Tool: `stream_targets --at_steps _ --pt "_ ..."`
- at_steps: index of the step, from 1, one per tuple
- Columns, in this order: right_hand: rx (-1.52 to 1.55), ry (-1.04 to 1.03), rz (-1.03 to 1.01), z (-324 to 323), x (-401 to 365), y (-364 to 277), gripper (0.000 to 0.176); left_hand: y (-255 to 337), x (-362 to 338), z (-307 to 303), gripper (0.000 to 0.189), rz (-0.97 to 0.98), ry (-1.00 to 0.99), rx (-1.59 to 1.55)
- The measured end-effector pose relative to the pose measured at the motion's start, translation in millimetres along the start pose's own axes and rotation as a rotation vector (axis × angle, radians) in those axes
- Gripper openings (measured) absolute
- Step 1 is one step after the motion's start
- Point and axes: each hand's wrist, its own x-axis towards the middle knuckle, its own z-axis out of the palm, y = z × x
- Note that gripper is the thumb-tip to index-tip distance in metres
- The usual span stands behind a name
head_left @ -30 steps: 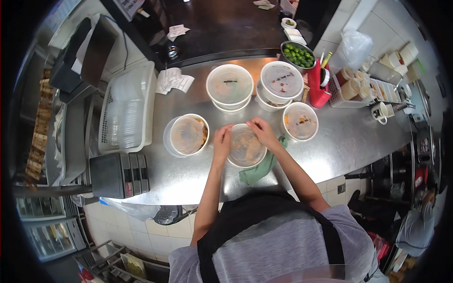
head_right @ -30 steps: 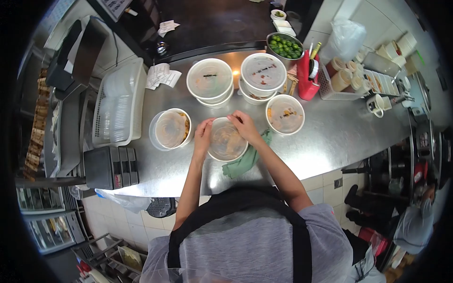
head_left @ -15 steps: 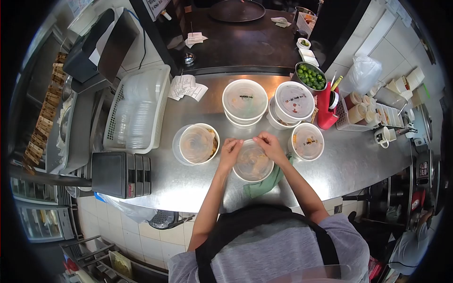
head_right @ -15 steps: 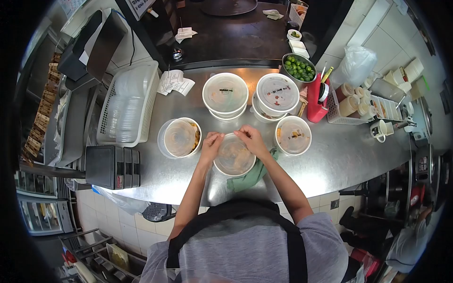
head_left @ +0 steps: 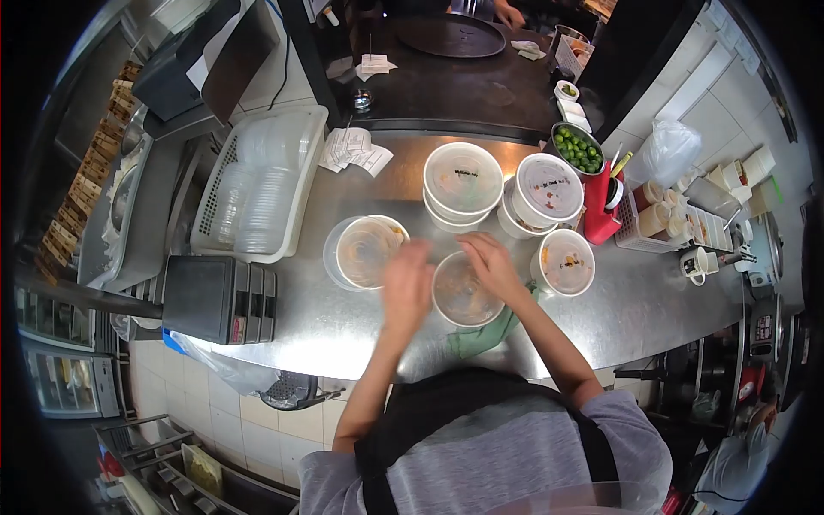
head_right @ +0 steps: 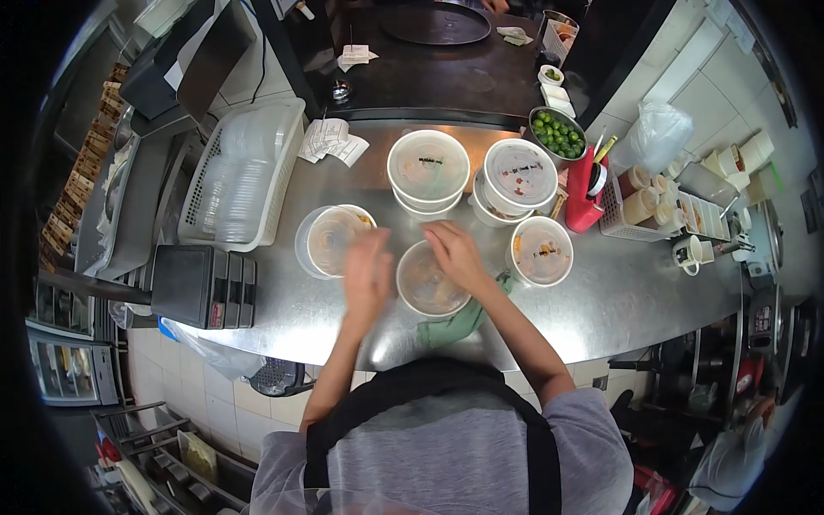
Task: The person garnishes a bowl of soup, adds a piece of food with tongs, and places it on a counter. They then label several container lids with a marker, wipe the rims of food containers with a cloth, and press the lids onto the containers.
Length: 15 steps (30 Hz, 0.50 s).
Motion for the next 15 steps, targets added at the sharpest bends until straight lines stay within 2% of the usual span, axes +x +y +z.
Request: stream_targets --at_steps 1,3,5,8,11,15 --pt "0.116 -0.025 0.046 5 4 -13 0.025 -12 3 -20 0.034 0.039 0.088 0.117" --pt "0.309 -0.093 0.199 20 18 -27 0.03 -43 5 -44 0.037 -0.312 0.329 0.225" --pt "0.443 -0.11 0.288 44 35 -28 0.034 -106 -7 -49 0.038 -0.504 0.312 0.261" --pt "0.56 -0.065 0.37 93 53 -1 0.04 -143 -18 -40 0.037 -0.806 0.287 -0.327" --pt "0.643 -0.099 0.508 110 62 3 0.043 -143 -21 -31 0.028 -0.812 0.35 -0.422" --pt "0.675 -0.109 0.562 116 66 2 0.043 -142 -21 -23 0.023 -0.787 0.454 -0.407"
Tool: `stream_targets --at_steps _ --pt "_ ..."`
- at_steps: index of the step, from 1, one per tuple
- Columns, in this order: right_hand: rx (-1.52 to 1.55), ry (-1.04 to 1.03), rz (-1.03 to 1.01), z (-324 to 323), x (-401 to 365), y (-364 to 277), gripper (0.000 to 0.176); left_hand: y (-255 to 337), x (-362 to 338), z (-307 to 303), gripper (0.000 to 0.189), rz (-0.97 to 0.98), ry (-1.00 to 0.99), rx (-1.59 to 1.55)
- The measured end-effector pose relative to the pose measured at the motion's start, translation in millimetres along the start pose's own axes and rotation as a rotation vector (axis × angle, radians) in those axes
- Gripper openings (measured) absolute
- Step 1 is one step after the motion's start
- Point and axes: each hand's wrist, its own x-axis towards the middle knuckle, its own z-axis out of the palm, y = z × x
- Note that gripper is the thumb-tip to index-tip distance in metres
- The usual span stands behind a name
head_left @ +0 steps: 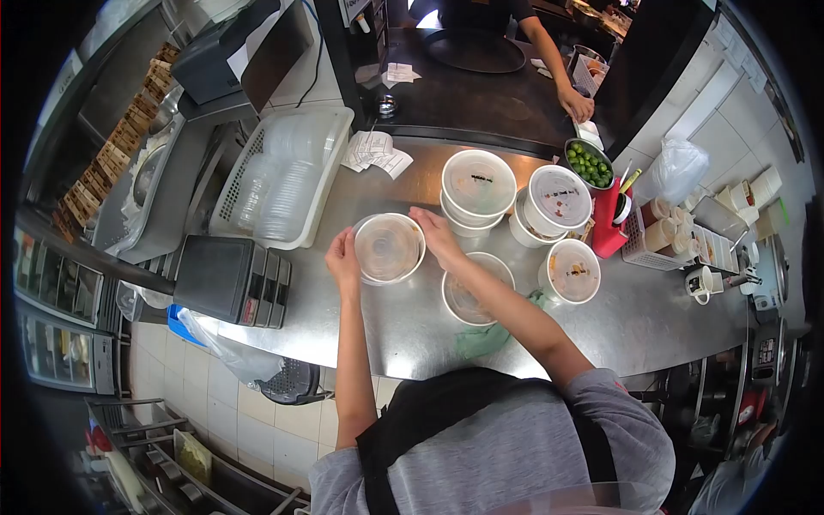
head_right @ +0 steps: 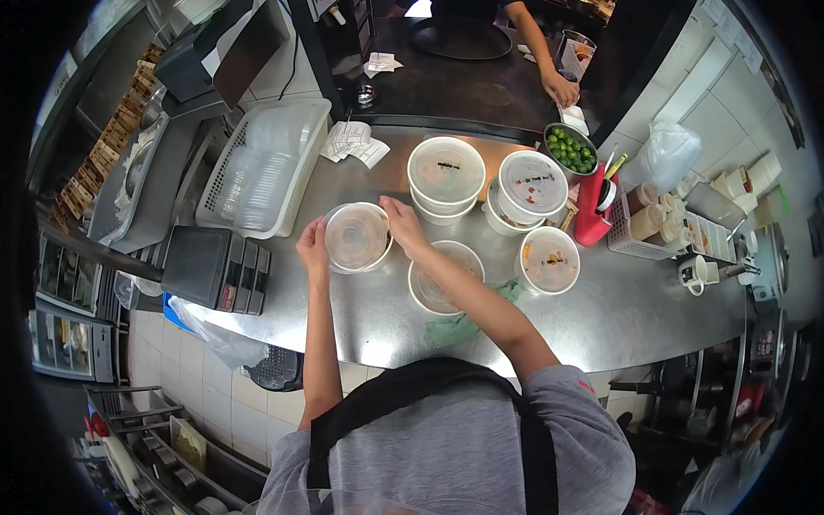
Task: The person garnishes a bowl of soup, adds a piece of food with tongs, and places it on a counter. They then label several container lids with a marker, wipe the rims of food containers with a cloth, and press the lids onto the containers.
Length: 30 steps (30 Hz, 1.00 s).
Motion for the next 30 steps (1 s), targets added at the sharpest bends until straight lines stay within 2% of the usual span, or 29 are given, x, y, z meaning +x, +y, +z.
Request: stream_targets --at_steps 2,9,17,20,23,27,30 --pt "0.023 -0.001 0.006 2 0 1 0.042 3 -1 5 0.023 0.006 0.001 0.028" --pt "-0.203 0.046 -0.122 9 4 6 0.04 17 -14 21 0.023 0.108 0.084 0.122" --pt "-0.298 -0.03 -0.202 3 15 13 0.037 16 -22 23 0.023 0.173 0.105 0.461" --pt "-0.5 -0.063 -0.441 -1 9 6 0.04 18 -24 24 0.023 0.22 0.113 0.517" --pt "-1.01 -0.108 -0.468 3 -14 -23 0.05 21 -26 23 0.024 0.258 0.096 0.556" --pt "-1.194 -0.149 -0.684 7 -9 -9 0.061 28 -26 21 0.027 0.387 0.03 0.664" --pt "-1.234 -0.161 -0.843 9 1 -9 0.062 24 -20 21 0.03 0.612 -0.049 0.828"
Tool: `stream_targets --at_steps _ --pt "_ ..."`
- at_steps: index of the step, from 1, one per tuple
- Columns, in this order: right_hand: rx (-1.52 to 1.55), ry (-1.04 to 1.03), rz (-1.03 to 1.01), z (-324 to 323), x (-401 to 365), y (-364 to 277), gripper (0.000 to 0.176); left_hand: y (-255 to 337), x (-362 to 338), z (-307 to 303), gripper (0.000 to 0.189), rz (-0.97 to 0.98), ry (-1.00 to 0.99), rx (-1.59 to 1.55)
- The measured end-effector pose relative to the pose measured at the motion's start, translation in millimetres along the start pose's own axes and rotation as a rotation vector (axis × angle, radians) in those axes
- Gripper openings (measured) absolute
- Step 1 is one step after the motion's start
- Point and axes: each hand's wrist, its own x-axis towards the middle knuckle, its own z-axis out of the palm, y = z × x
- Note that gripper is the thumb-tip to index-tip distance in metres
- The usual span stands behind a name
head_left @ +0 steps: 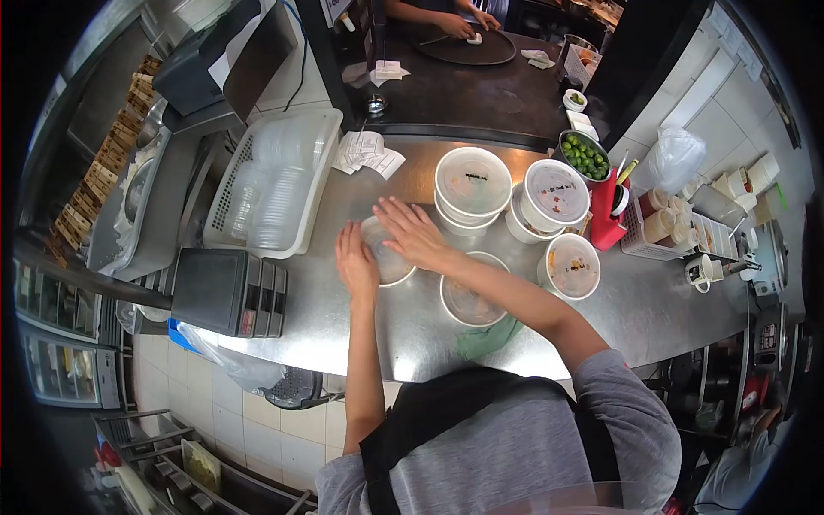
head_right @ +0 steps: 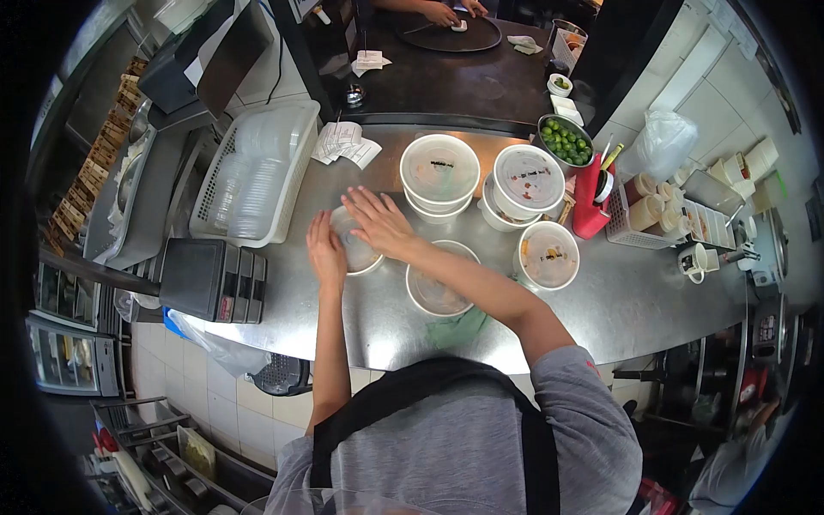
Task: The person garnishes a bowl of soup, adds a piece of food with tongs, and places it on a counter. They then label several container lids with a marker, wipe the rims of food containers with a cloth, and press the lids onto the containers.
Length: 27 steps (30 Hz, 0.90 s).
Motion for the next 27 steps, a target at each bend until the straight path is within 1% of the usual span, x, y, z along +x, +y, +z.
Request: stream_targets --at_steps 2,3,5,8,9,11,12,14,17,20,23,24,26,27 --pt "0.018 -0.041 -0.064 3 5 1 0.062 -10 2 9 0.029 0.032 -0.04 0.01" --pt "0.006 -0.048 -0.06 3 7 0 0.061 -11 5 9 0.029 0.048 -0.059 0.016" --pt "-0.019 -0.064 -0.052 5 10 -3 0.061 -13 12 7 0.026 -0.113 -0.117 -0.14" --pt "0.332 0.154 0.176 32 17 6 0.055 -23 18 8 0.022 -0.398 -0.192 -0.396" --pt "0.493 0.073 0.272 32 20 11 0.054 -31 19 12 0.023 -0.5 -0.211 -0.486" --pt "0.815 -0.099 0.472 33 23 22 0.054 -46 18 20 0.026 -0.605 -0.288 -0.725" --pt "0.924 -0.136 0.506 36 25 25 0.053 -45 20 18 0.027 -0.657 -0.328 -0.845" --pt "1.141 -0.213 0.579 44 25 32 0.054 -43 23 18 0.026 -0.715 -0.305 -0.895" --pt "1.322 -0.344 0.796 25 29 27 0.051 -43 25 16 0.025 -0.759 -0.334 -0.912" --pt "1.299 -0.375 0.794 41 29 36 0.051 -43 27 18 0.024 -0.761 -0.347 -0.89" --pt "1.33 -0.418 0.676 36 31 36 0.051 -43 25 22 0.023 -0.746 -0.292 -0.896" --pt "1.1 -0.28 0.574 38 31 34 0.048 -43 23 24 0.023 -0.74 -0.272 -0.905" --pt "0.628 -0.015 0.383 43 29 28 0.043 -43 17 24 0.023 -0.649 -0.161 -0.812" --pt "0.544 0.002 0.355 36 30 20 0.043 -44 12 24 0.023 -0.597 -0.112 -0.771"
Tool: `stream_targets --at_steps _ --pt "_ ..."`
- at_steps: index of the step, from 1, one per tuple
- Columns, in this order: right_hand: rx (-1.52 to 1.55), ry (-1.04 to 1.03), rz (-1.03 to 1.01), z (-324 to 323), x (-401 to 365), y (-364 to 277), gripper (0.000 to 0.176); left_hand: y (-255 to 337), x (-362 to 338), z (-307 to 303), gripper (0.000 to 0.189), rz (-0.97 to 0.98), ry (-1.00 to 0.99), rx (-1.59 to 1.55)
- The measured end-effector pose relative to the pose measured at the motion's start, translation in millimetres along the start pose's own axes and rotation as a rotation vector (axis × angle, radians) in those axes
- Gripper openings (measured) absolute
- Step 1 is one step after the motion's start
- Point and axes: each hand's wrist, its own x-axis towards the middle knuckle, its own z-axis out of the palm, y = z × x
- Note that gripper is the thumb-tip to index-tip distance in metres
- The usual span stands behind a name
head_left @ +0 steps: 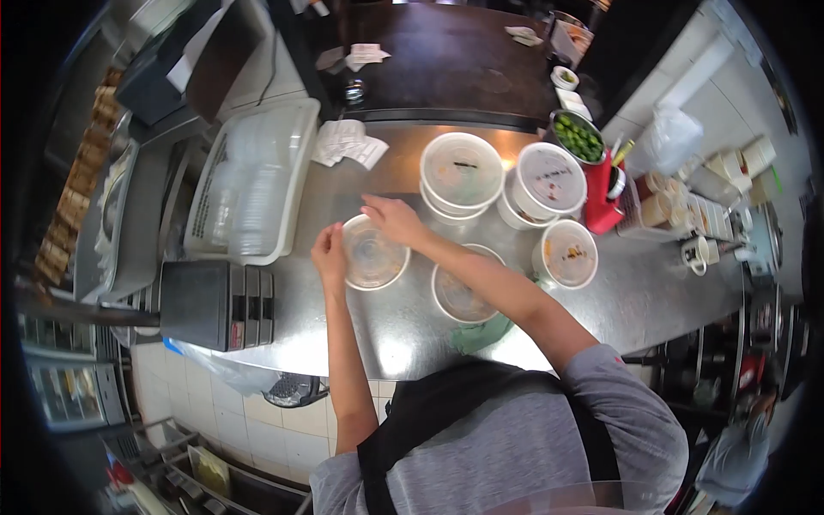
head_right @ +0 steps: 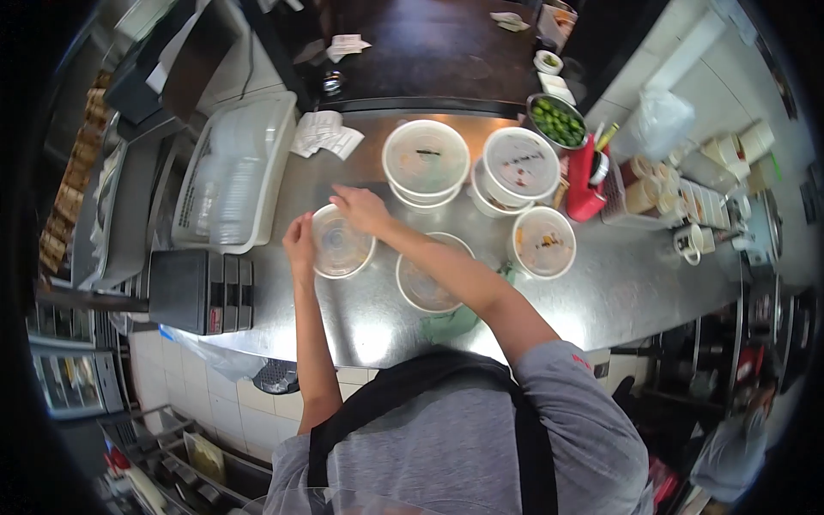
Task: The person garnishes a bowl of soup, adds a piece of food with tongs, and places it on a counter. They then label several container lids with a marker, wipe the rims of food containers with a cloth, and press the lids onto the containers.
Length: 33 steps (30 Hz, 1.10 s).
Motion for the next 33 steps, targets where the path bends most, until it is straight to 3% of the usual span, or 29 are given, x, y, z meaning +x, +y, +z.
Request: stream_targets --at_steps 1,3,5,7,9,12,13,15,16,18,19,20,22,23,25,26,27,29,31,33 --pt "-0.087 0.039 -0.022 -6 -2 -14 0.044 -6 -3 -4 0.023 0.05 0.047 0.062" --pt "-0.614 0.224 -0.262 -3 -17 -35 0.053 -15 -7 -7 0.023 0.149 0.114 0.106" --pt "-0.563 0.2 -0.256 4 -38 -58 0.06 -21 -10 -14 0.024 0.159 0.108 0.082" --pt "-0.387 0.371 -0.276 28 -58 -69 0.059 -25 -9 -23 0.026 0.118 0.011 0.019" --pt "-0.028 0.344 -0.225 45 -70 -80 0.049 -24 -9 -25 0.031 0.091 -0.093 -0.076" --pt "0.782 0.053 -0.125 30 -94 -92 0.035 19 -28 -18 0.036 0.231 0.11 0.436" --pt "0.798 0.007 0.002 10 -104 -92 0.03 20 -29 -14 0.033 0.433 0.199 0.379" --pt "0.827 -0.084 0.254 -53 -140 -84 0.023 43 -44 -19 0.032 0.495 0.186 0.516" --pt "1.032 0.223 0.272 -76 -160 -76 0.017 54 -54 -23 0.031 0.526 0.181 0.583" --pt "0.912 0.795 0.126 -130 -190 -36 0.013 64 -71 -31 0.028 0.286 0.041 0.474" --pt "0.847 0.823 0.283 -173 -211 -12 0.026 68 -77 -25 0.027 0.166 -0.032 0.417" --pt "0.589 1.055 0.177 -195 -223 33 0.026 72 -82 -8 0.023 0.344 -0.022 0.438" --pt "0.056 1.262 0.249 -252 -252 81 0.026 81 -98 33 0.017 0.703 0.01 0.466" --pt "-0.17 1.345 0.269 -263 -258 121 0.031 83 -112 61 0.027 0.519 -0.113 0.281" --pt "-0.272 1.394 0.506 -269 -258 195 0.036 127 -155 123 0.048 0.504 -0.464 0.11" --pt "-0.318 1.416 0.625 -280 -257 213 0.039 149 -181 155 0.049 0.425 -0.624 -0.032" --pt "-0.121 1.291 0.692 -295 -255 215 0.038 167 -200 184 0.051 0.342 -0.783 -0.172" --pt "0.261 1.006 0.804 -319 -250 215 0.038 146 -201 249 0.04 0.301 -1.102 -0.161" --pt "0.623 1.001 0.744 -329 -241 217 0.032 154 -215 308 0.036 -0.144 -1.236 -0.174" --pt "0.855 0.996 0.687 -334 -238 216 0.027 132 -214 363 0.044 -0.393 -1.267 -0.264"
